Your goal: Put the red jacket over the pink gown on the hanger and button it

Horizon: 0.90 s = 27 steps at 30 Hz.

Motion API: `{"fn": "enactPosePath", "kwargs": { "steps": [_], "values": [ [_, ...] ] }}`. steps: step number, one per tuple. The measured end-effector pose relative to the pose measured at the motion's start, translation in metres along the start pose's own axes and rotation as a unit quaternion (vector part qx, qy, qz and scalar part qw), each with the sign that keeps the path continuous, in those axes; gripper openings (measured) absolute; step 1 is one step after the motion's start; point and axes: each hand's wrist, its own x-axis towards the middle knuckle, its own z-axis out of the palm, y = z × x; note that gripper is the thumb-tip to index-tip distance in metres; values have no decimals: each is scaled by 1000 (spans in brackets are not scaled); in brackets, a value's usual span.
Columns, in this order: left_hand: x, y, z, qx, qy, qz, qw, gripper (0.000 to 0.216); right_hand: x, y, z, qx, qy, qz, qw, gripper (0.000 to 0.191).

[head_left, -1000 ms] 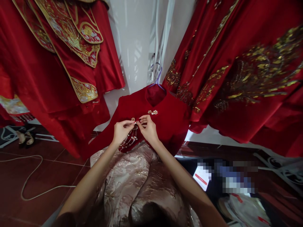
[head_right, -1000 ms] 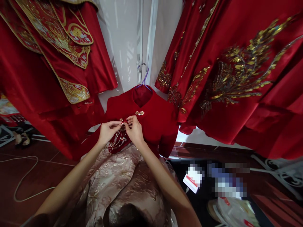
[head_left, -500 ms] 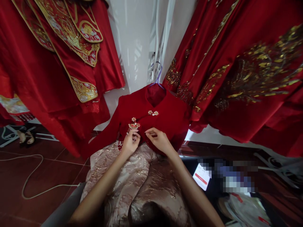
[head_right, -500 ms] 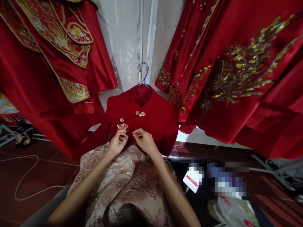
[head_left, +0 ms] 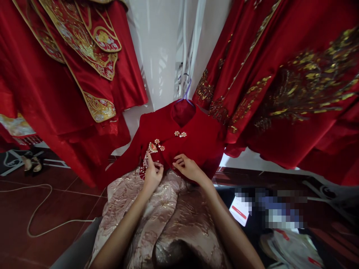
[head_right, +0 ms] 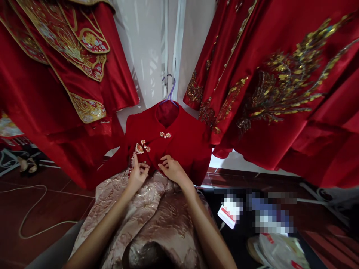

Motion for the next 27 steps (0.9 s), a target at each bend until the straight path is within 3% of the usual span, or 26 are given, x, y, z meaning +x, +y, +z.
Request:
{"fn": "enactPosePath", "kwargs": {
  "steps": [4, 7, 11, 17, 27],
  "values": [
    [9, -10, -17, 18, 41, -31, 998, 85, 1, 4, 3, -14, -6, 16, 1000, 24],
    [7, -15, -17, 14, 33, -42, 998, 88, 1, 8, 6, -34, -40, 30, 998, 24],
    [2, -15, -3, -71, -1, -71, 995, 94, 1, 10, 9, -55, -70, 26, 996, 21],
    [-4, -3, 7, -233, -1, -142, 962, 90, -2, 2, 9, -24, -49, 14, 998, 21],
    [-1, 5, 15, -354, 172, -210, 895, 53, 0, -2, 7, -15, -47, 11, 999, 20]
  ]
}}
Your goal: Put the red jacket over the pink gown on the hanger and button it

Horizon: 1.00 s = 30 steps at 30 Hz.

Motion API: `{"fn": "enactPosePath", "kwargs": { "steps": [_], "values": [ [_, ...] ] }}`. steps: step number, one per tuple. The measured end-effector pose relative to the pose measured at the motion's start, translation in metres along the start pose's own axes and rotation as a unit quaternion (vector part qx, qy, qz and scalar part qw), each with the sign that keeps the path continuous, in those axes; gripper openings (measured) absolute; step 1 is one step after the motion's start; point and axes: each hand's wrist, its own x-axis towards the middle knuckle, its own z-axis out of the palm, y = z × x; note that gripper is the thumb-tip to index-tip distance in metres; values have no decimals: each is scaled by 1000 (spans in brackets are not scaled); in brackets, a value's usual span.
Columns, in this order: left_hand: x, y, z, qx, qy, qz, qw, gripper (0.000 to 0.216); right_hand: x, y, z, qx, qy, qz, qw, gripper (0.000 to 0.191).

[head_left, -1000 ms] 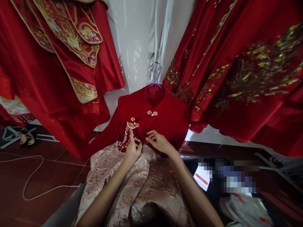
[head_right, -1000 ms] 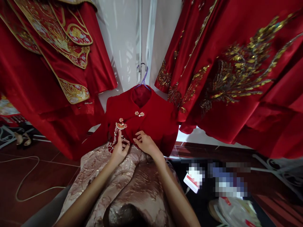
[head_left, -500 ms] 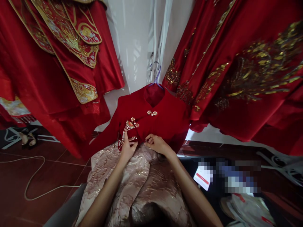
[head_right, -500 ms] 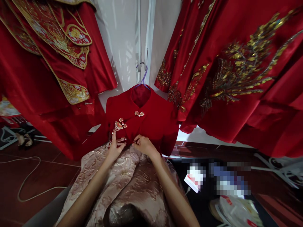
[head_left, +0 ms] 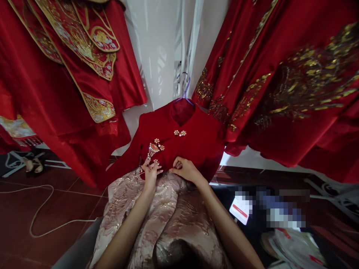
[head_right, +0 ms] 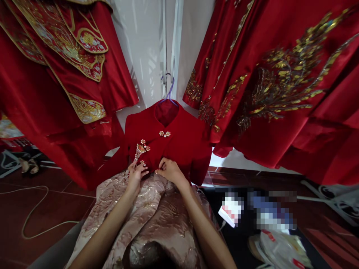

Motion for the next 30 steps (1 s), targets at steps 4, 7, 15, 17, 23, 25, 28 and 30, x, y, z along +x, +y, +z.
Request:
{"fn": "enactPosePath", "kwargs": {
  "steps": [4, 7, 15, 17, 23, 25, 28, 30],
  "values": [
    [3, -1, 3, 8, 34, 19, 999, 47, 1, 5, 2, 23, 12, 22, 999, 21],
    [4, -2, 2, 25, 16, 38, 999, 41, 2, 7, 4, 27, 18, 25, 999, 21],
    [0, -2, -10, 110, -9, 151, 982, 35, 3, 6, 8, 55, 8, 24, 998, 23],
    [-3, 1, -13, 123, -3, 172, 977, 34, 0, 1, 3, 90, -19, 15, 996, 23],
    [0, 3, -22, 169, 1, 207, 963, 27, -9, -26, -4, 228, -62, -38, 971, 36],
    [3, 2, -25, 185, -24, 207, 961, 23, -7, -31, 5, 240, -34, -43, 969, 37],
    [8, 1, -27, 217, -39, 219, 951, 17, 0, -31, 24, 227, 28, -28, 973, 31],
    [12, 3, -27, 231, -56, 222, 945, 14, 5, -28, 35, 208, 58, -21, 976, 27]
  ]
}}
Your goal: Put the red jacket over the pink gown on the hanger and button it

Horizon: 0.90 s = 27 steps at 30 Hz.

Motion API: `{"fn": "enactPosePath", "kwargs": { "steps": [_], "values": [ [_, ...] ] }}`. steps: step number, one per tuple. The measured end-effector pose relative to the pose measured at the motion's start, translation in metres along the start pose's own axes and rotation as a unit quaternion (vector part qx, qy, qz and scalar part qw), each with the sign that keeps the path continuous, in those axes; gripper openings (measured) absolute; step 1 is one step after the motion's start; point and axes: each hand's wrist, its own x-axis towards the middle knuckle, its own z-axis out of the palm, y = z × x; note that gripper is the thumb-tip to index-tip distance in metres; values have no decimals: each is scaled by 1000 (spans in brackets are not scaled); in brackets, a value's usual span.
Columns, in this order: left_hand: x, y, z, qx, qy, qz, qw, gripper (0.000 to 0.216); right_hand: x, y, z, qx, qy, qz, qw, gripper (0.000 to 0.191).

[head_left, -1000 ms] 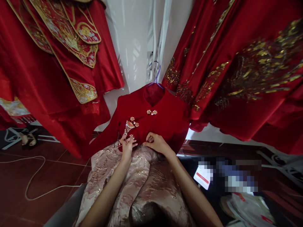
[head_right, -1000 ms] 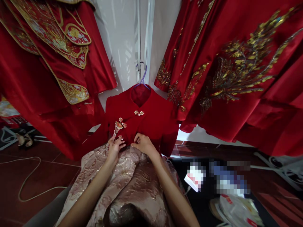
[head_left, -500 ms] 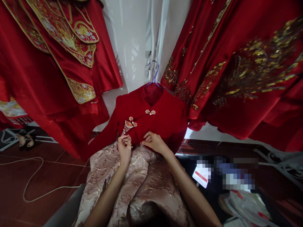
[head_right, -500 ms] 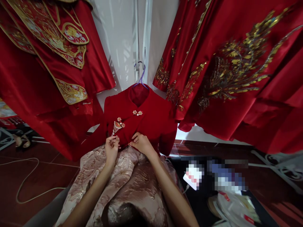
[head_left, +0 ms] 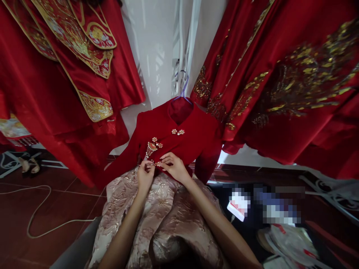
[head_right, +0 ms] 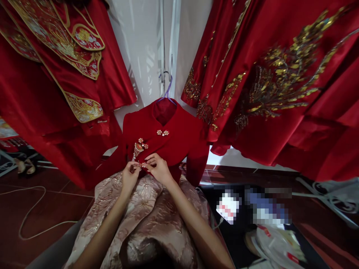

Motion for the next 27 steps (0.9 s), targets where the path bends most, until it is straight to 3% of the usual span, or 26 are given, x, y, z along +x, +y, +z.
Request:
{"fn": "enactPosePath", "kwargs": {
  "steps": [4, 8, 16, 27],
  "values": [
    [7, 4, -2, -47, -46, -34, 997, 16, 7, 6, 7, -55, 18, -19, 998, 20],
    [6, 8, -4, -103, -54, -79, 990, 23, 10, 3, 10, -113, 22, -30, 993, 18],
    [1, 9, -3, -62, -42, -65, 995, 28, 4, -4, 12, -173, 12, -38, 984, 15],
    [-2, 13, -6, -56, -44, -79, 994, 29, 1, 0, 16, -234, 47, -54, 970, 15]
  ]
}}
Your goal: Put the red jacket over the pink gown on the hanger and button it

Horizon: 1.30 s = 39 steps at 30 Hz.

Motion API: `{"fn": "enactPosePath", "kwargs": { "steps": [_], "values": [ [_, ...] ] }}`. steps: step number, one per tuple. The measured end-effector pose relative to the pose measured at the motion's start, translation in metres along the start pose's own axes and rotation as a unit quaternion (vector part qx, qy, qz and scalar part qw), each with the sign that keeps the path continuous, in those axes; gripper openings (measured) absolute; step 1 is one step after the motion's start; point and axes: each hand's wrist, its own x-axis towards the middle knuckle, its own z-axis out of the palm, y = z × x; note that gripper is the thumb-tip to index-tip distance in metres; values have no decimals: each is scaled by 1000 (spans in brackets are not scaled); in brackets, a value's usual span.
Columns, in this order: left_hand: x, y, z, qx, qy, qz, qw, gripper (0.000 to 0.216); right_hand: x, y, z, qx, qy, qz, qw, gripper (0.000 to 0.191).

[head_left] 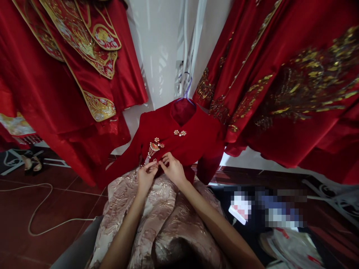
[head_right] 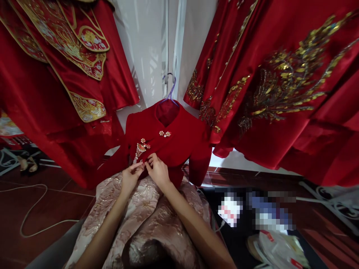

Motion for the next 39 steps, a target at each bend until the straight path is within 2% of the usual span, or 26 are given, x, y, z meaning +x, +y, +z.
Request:
{"fn": "enactPosePath", "kwargs": {
  "steps": [6, 13, 18, 27, 30, 35, 39],
  "values": [
    [1, -2, -2, 5, 3, -3, 1000, 30, -2, 0, 2, 2, 3, -6, 1000, 15],
    [5, 1, -5, 12, -24, -17, 999, 23, -1, 2, 3, -1, 13, -7, 1000, 13],
    [4, 5, -5, -7, -40, -16, 999, 17, -2, 3, 0, 19, -10, -13, 1000, 15],
    [5, 1, -8, 30, -75, 38, 996, 16, -5, 5, -7, 14, -29, -23, 999, 13],
    [5, 0, -7, 37, -81, 36, 995, 16, -5, 7, -5, 25, -32, -23, 999, 14],
    [4, -3, -3, 7, -43, 61, 997, 22, -7, 14, -12, 84, -48, -23, 995, 18],
    [2, -4, -3, 38, -9, 97, 995, 13, -8, 17, -26, 97, -35, -11, 995, 18]
  ]
}}
